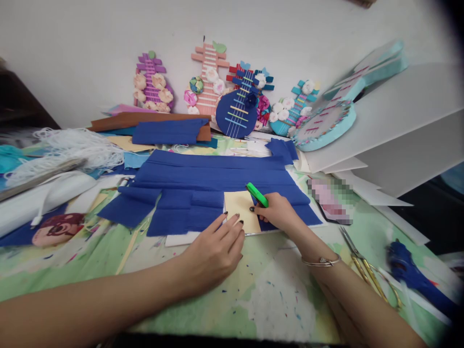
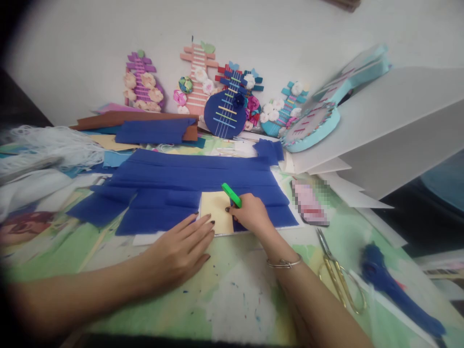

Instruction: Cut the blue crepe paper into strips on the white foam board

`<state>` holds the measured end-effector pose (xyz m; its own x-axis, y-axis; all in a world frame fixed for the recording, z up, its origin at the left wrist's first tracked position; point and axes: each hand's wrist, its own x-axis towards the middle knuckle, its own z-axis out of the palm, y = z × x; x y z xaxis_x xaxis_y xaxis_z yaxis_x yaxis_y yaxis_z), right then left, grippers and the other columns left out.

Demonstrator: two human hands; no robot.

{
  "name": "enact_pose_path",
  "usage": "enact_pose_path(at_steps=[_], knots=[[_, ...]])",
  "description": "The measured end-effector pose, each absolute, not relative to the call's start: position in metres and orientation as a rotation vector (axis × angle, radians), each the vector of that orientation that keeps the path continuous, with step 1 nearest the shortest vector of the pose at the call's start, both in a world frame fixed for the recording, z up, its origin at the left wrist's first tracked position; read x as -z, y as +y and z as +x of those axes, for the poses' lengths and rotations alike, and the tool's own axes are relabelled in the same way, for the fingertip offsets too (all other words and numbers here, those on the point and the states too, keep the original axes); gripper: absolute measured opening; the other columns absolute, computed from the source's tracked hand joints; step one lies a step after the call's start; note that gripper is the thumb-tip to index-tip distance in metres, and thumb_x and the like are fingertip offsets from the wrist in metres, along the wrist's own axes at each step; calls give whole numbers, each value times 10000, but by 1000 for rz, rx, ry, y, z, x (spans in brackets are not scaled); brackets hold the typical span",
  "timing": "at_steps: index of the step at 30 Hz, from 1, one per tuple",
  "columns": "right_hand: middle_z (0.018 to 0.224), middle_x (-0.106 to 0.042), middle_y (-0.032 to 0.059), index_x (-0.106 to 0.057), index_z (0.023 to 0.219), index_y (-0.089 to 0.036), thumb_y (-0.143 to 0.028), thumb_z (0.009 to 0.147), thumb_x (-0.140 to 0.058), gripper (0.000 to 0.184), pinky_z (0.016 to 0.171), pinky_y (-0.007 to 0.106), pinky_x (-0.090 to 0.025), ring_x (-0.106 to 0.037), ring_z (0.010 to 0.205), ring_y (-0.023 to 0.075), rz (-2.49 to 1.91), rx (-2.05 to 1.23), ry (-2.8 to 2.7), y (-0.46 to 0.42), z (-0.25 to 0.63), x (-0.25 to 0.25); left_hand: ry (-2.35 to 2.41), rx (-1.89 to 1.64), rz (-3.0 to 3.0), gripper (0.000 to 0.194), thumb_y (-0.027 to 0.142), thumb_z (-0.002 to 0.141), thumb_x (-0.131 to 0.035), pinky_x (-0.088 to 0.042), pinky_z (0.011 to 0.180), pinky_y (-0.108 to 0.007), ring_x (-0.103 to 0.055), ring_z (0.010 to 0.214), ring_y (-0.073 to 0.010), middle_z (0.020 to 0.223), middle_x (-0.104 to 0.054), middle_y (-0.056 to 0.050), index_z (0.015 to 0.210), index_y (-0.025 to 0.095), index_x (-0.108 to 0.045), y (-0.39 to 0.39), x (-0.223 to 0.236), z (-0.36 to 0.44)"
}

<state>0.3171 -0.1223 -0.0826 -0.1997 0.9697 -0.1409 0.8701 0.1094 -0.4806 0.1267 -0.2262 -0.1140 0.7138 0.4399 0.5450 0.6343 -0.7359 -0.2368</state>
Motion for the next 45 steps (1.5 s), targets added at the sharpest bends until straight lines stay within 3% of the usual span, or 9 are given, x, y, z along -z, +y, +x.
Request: enact_pose_path(at_steps=[3,9,19,33,45], knots=[[580,-668,16,-578,557,-199,-302,746,-607,216,523,223,-385,-625,564,151,-1838,-697,-2183,-123,317,82,-908,592,-2546,343,251,914,-468,-486,924,-509,-558,1135,-335,1131,-629,-222,1121,5,-587,-224,117,127],[610,-678,34,-608,604,-195,-319,756,-613,197,504,226,-370,-625,565,156,-1871,-672,-2174,-124,316,81,-859,590,-2544,331,233,908,-469,-510,891,-468,-620,1028,-316,1074,-650,-228,1078,-16,-607,-223,119,127],[707,-671,73,-641,685,-176,-371,772,-601,217,518,234,-383,-640,639,191,-1927,-559,-2219,-125,313,81,-834,524,-2562,345,221,924,-440,-528,892,-438,-602,1074,-320,1100,-647,-226,1092,-24,-616,-224,119,127],[656,-649,50,-630,686,-177,-342,755,-606,181,506,231,-329,-593,577,156,-1901,-527,-2244,-126,312,80,-812,473,-2558,356,229,933,-428,-529,898,-425,-601,1075,-320,1092,-656,-210,1093,-23,-622,-223,117,126],[612,-637,23,-604,655,-192,-313,733,-618,145,514,227,-350,-602,568,153,-1863,-591,-2230,-127,313,78,-848,581,-2646,326,228,919,-447,-494,919,-443,-598,1040,-300,1048,-652,-212,1069,-6,-618,-221,113,126]])
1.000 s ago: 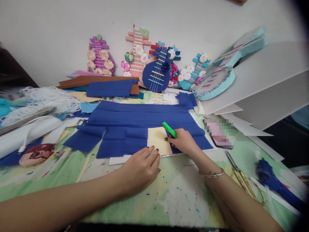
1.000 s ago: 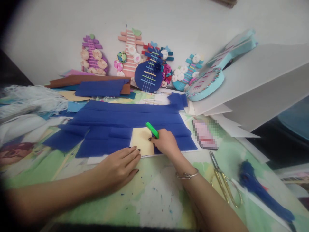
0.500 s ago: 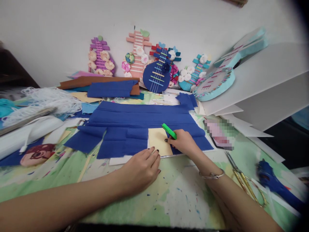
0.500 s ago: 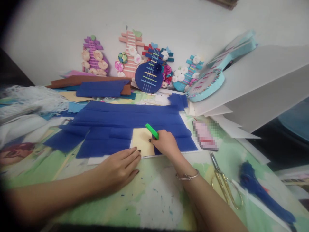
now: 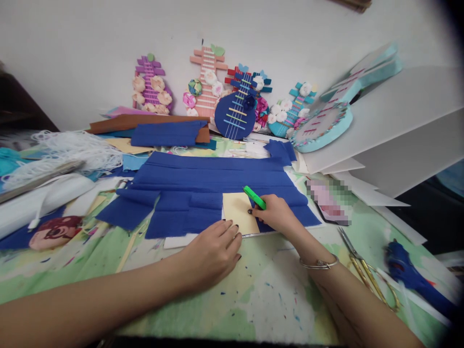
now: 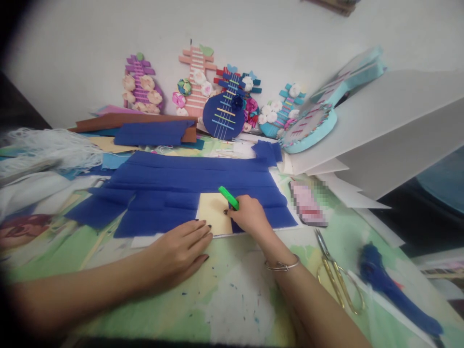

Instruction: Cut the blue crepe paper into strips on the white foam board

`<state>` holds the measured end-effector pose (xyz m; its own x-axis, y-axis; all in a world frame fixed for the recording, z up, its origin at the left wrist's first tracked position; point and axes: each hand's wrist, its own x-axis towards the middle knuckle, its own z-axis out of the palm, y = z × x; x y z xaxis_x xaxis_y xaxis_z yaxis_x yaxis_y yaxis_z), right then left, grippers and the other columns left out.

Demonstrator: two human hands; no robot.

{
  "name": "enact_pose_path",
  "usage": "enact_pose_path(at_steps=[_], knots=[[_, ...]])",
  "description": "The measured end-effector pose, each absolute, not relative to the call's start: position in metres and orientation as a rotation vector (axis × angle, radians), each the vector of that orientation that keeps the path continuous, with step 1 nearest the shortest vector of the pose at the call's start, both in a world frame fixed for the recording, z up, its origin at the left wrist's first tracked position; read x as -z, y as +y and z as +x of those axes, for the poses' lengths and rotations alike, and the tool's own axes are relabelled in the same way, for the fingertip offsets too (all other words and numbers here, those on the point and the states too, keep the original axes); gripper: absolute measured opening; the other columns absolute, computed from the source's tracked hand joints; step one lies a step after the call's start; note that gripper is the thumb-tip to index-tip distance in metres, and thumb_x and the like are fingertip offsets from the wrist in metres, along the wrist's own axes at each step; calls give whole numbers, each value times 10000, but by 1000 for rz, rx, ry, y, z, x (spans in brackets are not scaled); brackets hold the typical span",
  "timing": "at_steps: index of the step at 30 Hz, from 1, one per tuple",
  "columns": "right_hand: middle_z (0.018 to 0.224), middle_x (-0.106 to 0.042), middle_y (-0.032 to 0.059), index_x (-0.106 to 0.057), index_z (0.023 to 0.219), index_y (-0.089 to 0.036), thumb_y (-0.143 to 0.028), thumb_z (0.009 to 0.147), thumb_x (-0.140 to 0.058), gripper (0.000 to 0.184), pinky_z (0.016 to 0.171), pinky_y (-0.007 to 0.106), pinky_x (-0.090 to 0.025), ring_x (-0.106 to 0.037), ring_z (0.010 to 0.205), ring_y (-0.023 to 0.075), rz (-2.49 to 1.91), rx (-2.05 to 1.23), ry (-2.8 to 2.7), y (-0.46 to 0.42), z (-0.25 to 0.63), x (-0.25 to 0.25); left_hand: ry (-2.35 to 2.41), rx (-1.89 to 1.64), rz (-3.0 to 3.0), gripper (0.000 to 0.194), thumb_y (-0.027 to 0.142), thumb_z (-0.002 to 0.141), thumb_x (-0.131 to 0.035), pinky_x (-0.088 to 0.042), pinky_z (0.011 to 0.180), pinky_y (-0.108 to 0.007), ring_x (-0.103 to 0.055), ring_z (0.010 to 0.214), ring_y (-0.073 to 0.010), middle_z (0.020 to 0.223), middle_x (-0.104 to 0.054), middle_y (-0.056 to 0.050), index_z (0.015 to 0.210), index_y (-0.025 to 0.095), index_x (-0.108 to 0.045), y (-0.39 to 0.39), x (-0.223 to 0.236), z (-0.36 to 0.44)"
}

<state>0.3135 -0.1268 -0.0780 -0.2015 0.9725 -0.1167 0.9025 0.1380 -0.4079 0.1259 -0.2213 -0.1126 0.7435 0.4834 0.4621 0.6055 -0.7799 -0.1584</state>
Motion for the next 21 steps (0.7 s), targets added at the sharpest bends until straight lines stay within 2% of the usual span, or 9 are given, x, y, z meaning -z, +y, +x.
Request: enact_pose_path(at_steps=[5,7,10,15,21], knots=[[591,-651,20,-574,634,-185,-274,740,-607,143,517,222,-394,-602,536,136,-1801,-739,-2169,-125,319,78,-1018,666,-2747,290,213,932,-413,-474,938,-418,-585,1034,-251,1071,-656,-142,1079,66,-615,-205,103,117],[581,-652,23,-573,643,-178,-248,743,-599,125,507,219,-415,-596,511,127,-1786,-831,-2107,-124,321,77,-1138,610,-2697,288,202,931,-410,-450,955,-442,-563,1072,-266,1106,-648,-143,1080,72,-619,-195,103,111],[564,-644,22,-575,655,-169,-214,726,-606,90,486,216,-436,-581,469,116,-1805,-927,-2032,-123,322,76,-1305,468,-2619,327,279,918,-463,-424,961,-481,-515,1137,-315,1168,-626,-154,1123,73,-613,-182,103,103],[532,-636,17,-575,628,-174,-205,649,-664,96,470,219,-419,-591,479,127,-1825,-864,-2094,-124,322,73,-1410,379,-2634,438,408,875,-512,-406,968,-471,-499,1127,-323,1154,-636,-146,1142,77,-615,-172,97,94],[545,-645,28,-564,609,-175,-209,644,-676,122,473,232,-416,-593,481,133,-1830,-850,-2115,-126,320,70,-1424,430,-2688,457,422,861,-516,-422,929,-459,-503,1081,-304,1127,-630,-161,1147,76,-600,-170,93,92]])
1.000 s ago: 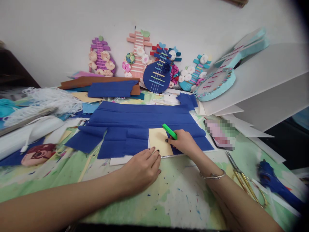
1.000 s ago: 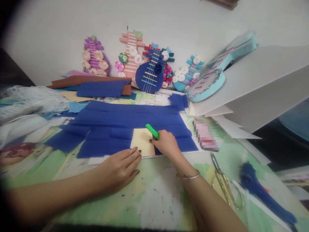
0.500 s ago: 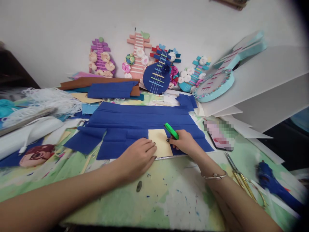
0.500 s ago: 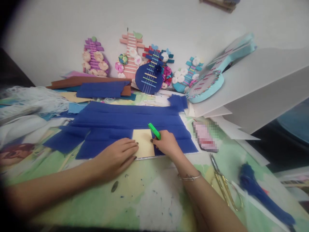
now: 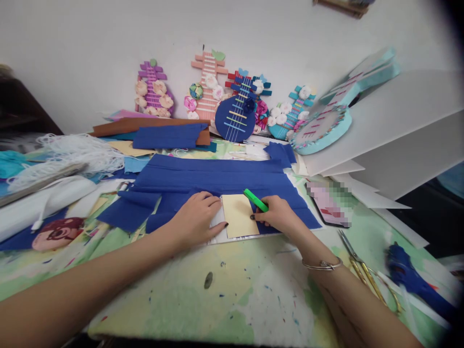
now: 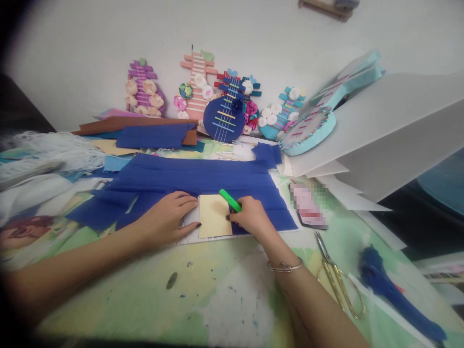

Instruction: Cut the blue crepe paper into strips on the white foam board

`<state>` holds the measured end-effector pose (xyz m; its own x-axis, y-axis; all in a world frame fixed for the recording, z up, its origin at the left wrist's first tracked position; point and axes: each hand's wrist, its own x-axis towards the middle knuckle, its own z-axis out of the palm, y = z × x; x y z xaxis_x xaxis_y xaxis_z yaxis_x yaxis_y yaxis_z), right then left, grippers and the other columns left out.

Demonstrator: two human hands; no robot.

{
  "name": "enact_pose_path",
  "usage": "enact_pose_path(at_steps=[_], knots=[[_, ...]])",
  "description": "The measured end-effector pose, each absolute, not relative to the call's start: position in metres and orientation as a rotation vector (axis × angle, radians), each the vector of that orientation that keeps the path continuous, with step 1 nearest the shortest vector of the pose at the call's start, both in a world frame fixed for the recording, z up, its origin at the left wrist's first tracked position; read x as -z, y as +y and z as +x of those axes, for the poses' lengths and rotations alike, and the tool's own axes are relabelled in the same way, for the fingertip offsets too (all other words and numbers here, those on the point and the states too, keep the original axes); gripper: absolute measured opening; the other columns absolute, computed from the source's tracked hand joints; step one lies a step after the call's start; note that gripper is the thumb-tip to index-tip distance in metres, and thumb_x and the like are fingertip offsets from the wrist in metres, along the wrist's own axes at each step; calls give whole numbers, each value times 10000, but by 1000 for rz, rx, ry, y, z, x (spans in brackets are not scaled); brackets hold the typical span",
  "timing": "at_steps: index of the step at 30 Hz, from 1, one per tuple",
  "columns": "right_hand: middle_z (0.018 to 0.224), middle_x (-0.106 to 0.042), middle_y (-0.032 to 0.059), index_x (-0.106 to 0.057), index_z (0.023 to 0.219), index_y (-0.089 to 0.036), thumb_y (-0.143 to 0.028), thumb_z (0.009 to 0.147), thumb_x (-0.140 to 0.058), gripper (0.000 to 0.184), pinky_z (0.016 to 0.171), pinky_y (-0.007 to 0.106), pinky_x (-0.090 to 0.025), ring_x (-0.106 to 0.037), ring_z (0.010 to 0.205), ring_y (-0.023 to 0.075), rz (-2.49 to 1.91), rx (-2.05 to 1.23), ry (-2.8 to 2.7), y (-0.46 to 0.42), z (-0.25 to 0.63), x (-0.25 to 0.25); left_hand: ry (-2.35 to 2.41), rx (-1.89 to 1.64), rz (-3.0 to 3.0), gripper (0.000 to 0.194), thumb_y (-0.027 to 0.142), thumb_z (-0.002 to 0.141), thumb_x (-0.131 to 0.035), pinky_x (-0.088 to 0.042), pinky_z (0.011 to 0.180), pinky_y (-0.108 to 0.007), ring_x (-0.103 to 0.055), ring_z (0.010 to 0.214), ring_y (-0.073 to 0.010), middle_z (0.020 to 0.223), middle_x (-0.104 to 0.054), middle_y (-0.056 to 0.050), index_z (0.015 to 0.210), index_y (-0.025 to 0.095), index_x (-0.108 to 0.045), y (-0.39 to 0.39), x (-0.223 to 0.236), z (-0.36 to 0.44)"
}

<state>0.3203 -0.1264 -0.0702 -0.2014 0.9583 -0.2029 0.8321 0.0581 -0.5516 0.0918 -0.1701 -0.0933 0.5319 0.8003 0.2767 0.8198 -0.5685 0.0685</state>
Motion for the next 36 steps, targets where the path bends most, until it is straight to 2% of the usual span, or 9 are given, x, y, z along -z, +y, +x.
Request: enact_pose_path(at_steps=[8,36], knots=[[531,-646,39,-646,637,-150,-209,656,-668,66,492,233,-438,-609,499,144,-1852,-887,-2088,-124,321,73,-1373,458,-2707,406,375,874,-505,-428,913,-453,-483,1085,-298,1145,-571,-167,1169,111,-593,-170,96,91],[573,-643,47,-652,692,-142,-219,662,-663,83,468,227,-429,-594,519,139,-1771,-1011,-2049,-119,327,82,-1378,420,-2696,420,359,890,-469,-419,905,-479,-453,1119,-310,1214,-521,-154,1274,208,-547,-175,98,93]])
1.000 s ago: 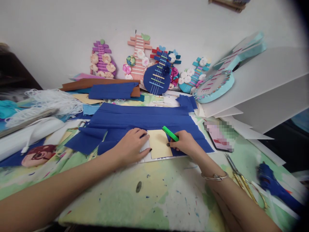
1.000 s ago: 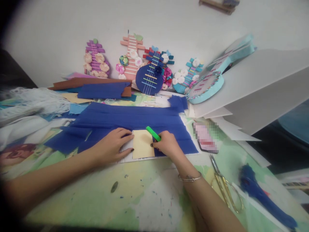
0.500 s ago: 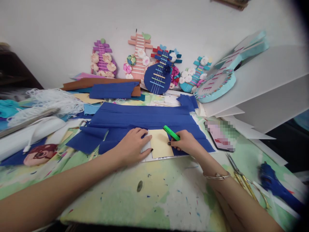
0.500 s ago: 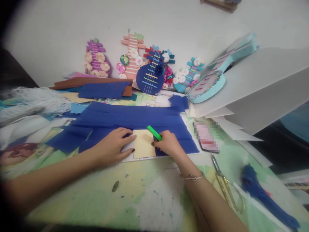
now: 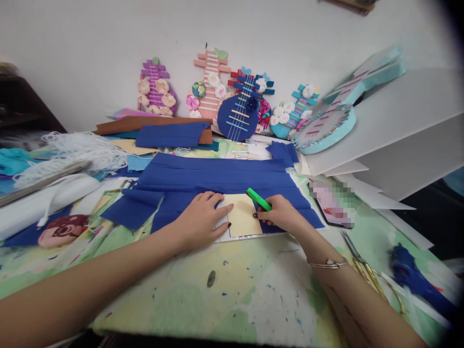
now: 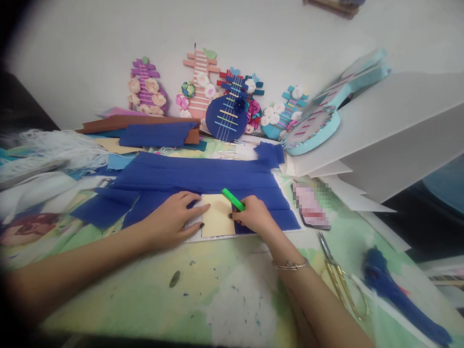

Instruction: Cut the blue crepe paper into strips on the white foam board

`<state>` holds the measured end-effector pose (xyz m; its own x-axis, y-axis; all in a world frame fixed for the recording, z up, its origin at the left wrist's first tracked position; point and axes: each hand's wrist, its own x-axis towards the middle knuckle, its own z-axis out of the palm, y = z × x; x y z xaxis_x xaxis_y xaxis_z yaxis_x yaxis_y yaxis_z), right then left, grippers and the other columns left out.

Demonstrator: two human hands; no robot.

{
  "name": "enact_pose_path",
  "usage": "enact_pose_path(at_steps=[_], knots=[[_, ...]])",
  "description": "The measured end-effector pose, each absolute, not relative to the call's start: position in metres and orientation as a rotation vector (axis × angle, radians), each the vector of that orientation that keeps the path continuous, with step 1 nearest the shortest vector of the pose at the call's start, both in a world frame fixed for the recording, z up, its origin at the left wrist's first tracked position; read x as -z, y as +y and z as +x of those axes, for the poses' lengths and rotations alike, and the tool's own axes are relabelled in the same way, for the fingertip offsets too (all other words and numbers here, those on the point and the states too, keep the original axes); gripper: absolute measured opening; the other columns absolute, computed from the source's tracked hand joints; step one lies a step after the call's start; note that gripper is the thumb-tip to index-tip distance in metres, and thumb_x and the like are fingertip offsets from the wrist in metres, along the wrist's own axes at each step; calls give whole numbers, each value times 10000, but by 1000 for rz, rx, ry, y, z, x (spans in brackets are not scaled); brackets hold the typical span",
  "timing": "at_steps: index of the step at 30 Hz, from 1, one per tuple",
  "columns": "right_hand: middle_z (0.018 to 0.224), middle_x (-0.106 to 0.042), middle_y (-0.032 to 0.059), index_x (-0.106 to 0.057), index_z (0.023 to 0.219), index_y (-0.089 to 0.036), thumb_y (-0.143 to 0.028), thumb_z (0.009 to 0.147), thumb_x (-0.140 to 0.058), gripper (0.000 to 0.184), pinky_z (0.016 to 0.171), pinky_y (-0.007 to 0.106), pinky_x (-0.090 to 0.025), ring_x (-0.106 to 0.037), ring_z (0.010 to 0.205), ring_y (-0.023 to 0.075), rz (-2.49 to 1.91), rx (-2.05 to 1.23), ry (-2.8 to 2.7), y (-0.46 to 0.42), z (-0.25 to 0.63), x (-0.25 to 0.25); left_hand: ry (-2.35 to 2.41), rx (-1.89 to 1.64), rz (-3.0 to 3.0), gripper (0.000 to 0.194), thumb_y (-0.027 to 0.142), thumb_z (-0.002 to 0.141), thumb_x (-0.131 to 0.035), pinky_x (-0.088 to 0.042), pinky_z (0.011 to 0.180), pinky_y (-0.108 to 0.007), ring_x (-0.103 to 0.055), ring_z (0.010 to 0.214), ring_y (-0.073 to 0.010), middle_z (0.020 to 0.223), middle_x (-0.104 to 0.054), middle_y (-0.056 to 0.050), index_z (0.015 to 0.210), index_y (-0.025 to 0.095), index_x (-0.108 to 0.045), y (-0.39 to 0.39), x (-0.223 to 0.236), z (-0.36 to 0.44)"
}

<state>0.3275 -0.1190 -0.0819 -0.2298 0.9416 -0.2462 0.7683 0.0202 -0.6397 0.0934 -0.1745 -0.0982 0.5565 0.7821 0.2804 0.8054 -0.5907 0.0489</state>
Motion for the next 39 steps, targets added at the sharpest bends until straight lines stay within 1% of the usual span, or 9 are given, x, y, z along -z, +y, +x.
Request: enact_pose_path(at_steps=[9,15,23,28,32,39], knots=[[536,-618,28,-640,666,-135,-213,667,-685,89,485,222,-445,-570,491,118,-1719,-1111,-2018,-117,329,82,-1405,400,-2680,442,385,890,-482,-402,933,-471,-427,1164,-307,1270,-494,-135,1306,243,-522,-175,100,94],[562,-630,35,-639,664,-142,-204,661,-671,70,481,227,-446,-581,502,122,-1728,-1086,-2032,-118,329,83,-1408,388,-2691,447,380,890,-470,-404,927,-481,-428,1156,-318,1271,-490,-151,1309,233,-519,-175,100,94],[566,-629,30,-641,684,-149,-224,667,-657,78,495,229,-454,-590,523,124,-1735,-1065,-2057,-118,329,84,-1413,375,-2681,447,387,890,-478,-406,928,-475,-427,1159,-309,1267,-492,-142,1308,234,-518,-175,99,94],[553,-627,34,-646,686,-143,-210,662,-650,72,486,233,-445,-588,511,130,-1720,-1064,-2051,-118,329,84,-1406,387,-2675,445,386,886,-490,-399,934,-475,-423,1160,-307,1264,-493,-142,1301,231,-524,-175,100,94],[548,-627,37,-647,674,-141,-203,657,-656,66,480,232,-433,-589,509,135,-1714,-1070,-2038,-118,330,84,-1434,342,-2694,454,395,889,-477,-387,941,-490,-417,1168,-324,1270,-485,-155,1311,231,-519,-175,99,95],[552,-630,47,-645,670,-146,-215,652,-664,73,462,236,-415,-582,506,139,-1723,-1074,-2023,-117,329,85,-1474,354,-2716,456,408,889,-469,-372,962,-485,-406,1184,-328,1280,-485,-144,1306,230,-525,-175,97,95]])
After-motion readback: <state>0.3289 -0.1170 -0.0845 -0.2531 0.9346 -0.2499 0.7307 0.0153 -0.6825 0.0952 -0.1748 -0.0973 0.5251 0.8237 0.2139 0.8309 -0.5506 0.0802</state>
